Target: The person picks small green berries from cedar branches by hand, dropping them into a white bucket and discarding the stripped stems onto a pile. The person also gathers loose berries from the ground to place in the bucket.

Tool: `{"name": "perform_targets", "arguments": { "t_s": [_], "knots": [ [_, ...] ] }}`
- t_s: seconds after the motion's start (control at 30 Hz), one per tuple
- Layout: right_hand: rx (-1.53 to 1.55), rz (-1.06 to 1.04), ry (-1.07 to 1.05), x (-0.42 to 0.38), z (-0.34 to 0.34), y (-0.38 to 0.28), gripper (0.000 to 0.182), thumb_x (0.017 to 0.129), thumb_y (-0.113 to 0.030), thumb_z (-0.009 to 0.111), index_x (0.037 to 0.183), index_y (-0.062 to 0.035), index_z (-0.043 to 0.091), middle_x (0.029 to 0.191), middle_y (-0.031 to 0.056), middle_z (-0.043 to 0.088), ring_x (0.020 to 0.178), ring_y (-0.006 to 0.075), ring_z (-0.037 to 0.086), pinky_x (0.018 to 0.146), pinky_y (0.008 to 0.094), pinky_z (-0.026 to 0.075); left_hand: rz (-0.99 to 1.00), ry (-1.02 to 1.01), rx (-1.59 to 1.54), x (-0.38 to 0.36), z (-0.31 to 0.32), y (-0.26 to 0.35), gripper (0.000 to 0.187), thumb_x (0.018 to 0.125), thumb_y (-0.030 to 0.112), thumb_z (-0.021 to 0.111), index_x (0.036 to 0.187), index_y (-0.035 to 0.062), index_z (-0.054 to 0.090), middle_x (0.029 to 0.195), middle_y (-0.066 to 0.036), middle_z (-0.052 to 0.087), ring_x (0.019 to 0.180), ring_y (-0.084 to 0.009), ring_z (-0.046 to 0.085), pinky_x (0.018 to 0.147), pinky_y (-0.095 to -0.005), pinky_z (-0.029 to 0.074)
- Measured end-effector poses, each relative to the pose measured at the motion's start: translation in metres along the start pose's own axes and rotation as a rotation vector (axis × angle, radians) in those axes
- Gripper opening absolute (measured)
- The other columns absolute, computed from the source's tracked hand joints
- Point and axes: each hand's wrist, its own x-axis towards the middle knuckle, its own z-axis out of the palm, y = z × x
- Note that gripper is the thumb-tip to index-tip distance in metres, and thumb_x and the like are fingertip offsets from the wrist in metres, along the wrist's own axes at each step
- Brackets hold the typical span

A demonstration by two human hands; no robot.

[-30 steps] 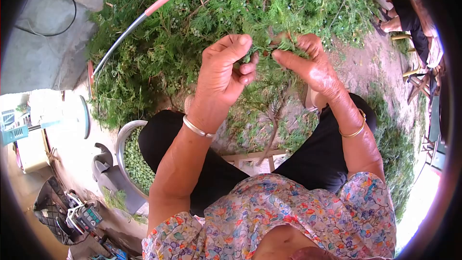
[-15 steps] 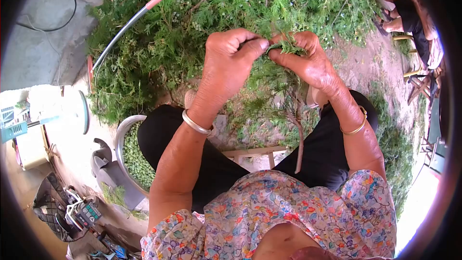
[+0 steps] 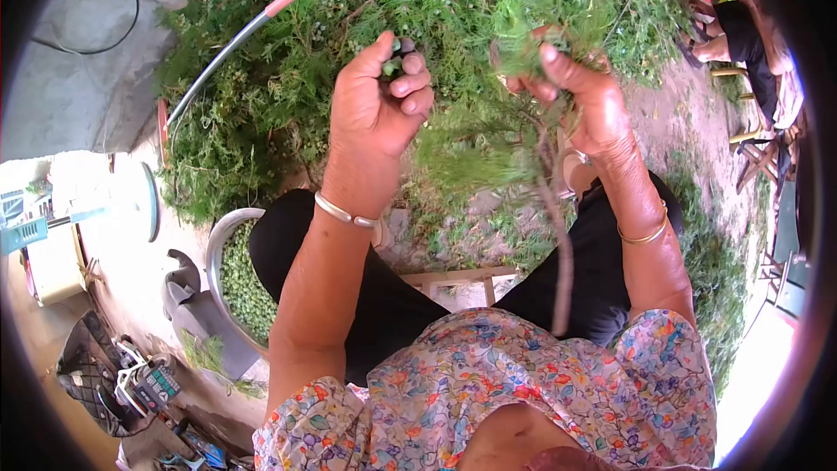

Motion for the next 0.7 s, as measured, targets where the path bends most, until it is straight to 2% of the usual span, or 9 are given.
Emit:
{"name": "perform_targets", "arguments": {
  "t_s": [0.03, 0.1, 0.17, 0.23, 0.3, 0.37, 0.5, 0.57, 0.7],
  "knots": [
    [-0.002, -0.008, -0.002, 0.002, -0.004, -0.002, 0.021, 0.086, -0.022, 0.062, 0.094, -0.0029, 0.057, 0.061, -0.0013, 0.049, 0.055, 0.0102, 0.044, 0.064, 0.0295, 0.046, -0.011, -0.058, -0.046, 0.001, 0.000, 0.003, 0.017, 0.085, 0.017, 0.056, 0.085, 0.0009, 0.055, 0.072, -0.007, 0.050, 0.054, -0.0113, 0.043, 0.043, -0.0234, 0.033],
    [0.307, 0.048, -0.053, 0.007, -0.015, -0.002, 0.026, 0.091, -0.028, 0.055, 0.092, -0.0022, 0.052, 0.057, -0.0032, 0.039, 0.053, 0.0112, 0.039, 0.069, 0.0299, 0.044, -0.046, -0.140, -0.062, 0.002, -0.001, 0.002, 0.019, 0.084, 0.019, 0.054, 0.085, 0.0004, 0.057, 0.075, -0.011, 0.050, 0.059, -0.0137, 0.044, 0.048, -0.0256, 0.036],
    [0.381, 0.031, -0.114, 0.013, -0.027, -0.005, 0.028, 0.093, -0.029, 0.049, 0.089, -0.0013, 0.050, 0.056, -0.0035, 0.034, 0.054, 0.0114, 0.037, 0.071, 0.0315, 0.042, -0.033, 0.034, -0.024, -0.006, 0.009, -0.005, 0.021, 0.084, 0.021, 0.050, 0.083, 0.0010, 0.056, 0.072, -0.012, 0.053, 0.054, -0.0156, 0.045, 0.049, -0.0309, 0.040],
    [0.483, 0.062, -0.055, 0.015, -0.031, -0.010, 0.027, 0.097, -0.026, 0.040, 0.084, -0.0061, 0.052, 0.055, -0.0044, 0.031, 0.049, 0.0084, 0.023, 0.073, 0.0289, 0.035, -0.033, 0.031, -0.011, -0.010, 0.007, -0.007, 0.021, 0.085, 0.022, 0.055, 0.082, 0.0020, 0.056, 0.073, -0.012, 0.054, 0.055, -0.0154, 0.046, 0.050, -0.0304, 0.042],
    [0.554, 0.053, -0.068, 0.013, -0.030, -0.015, 0.027, 0.096, -0.026, 0.042, 0.082, -0.0055, 0.052, 0.054, -0.0042, 0.029, 0.049, 0.0084, 0.024, 0.072, 0.0276, 0.034, -0.124, -0.263, 0.055, -0.010, -0.004, -0.004, 0.020, 0.087, 0.022, 0.057, 0.086, 0.0023, 0.059, 0.081, -0.014, 0.054, 0.063, -0.0133, 0.045, 0.050, -0.0242, 0.040],
    [0.598, -0.038, -0.094, 0.013, -0.033, -0.018, 0.025, 0.095, -0.025, 0.045, 0.082, -0.0050, 0.051, 0.054, -0.0033, 0.031, 0.049, 0.0086, 0.024, 0.070, 0.0260, 0.033, -0.087, -0.283, 0.126, -0.015, -0.001, -0.006, 0.018, 0.088, 0.020, 0.058, 0.087, 0.0025, 0.059, 0.078, -0.012, 0.056, 0.058, -0.0099, 0.045, 0.044, -0.0211, 0.038],
    [0.703, -0.095, -0.124, 0.013, -0.042, -0.025, 0.024, 0.094, -0.023, 0.048, 0.080, -0.0037, 0.052, 0.050, -0.0017, 0.030, 0.045, 0.0094, 0.021, 0.068, 0.0269, 0.032, -0.098, -0.179, 0.434, -0.029, 0.010, -0.017, 0.013, 0.083, 0.012, 0.064, 0.081, -0.0008, 0.061, 0.061, -0.007, 0.054, 0.044, -0.0064, 0.042, 0.036, -0.0191, 0.030],
    [0.710, -0.103, -0.089, 0.013, -0.045, -0.028, 0.024, 0.093, -0.022, 0.049, 0.078, -0.0038, 0.052, 0.049, -0.0015, 0.029, 0.044, 0.0097, 0.020, 0.067, 0.0269, 0.032, -0.268, -0.080, 0.544, -0.031, 0.009, -0.033, 0.013, 0.083, 0.013, 0.064, 0.081, 0.0007, 0.061, 0.063, -0.003, 0.054, 0.043, -0.0043, 0.040, 0.035, -0.0184, 0.029],
    [0.748, -0.121, -0.162, 0.013, -0.049, -0.028, 0.025, 0.095, -0.025, 0.045, 0.082, -0.0036, 0.047, 0.049, -0.0016, 0.029, 0.045, 0.0098, 0.022, 0.067, 0.0279, 0.033, -0.367, 0.080, 0.382, -0.024, -0.015, -0.088, 0.013, 0.084, 0.014, 0.064, 0.086, 0.0010, 0.061, 0.062, -0.002, 0.051, 0.045, -0.0050, 0.039, 0.038, -0.0179, 0.029]
  ]
}}
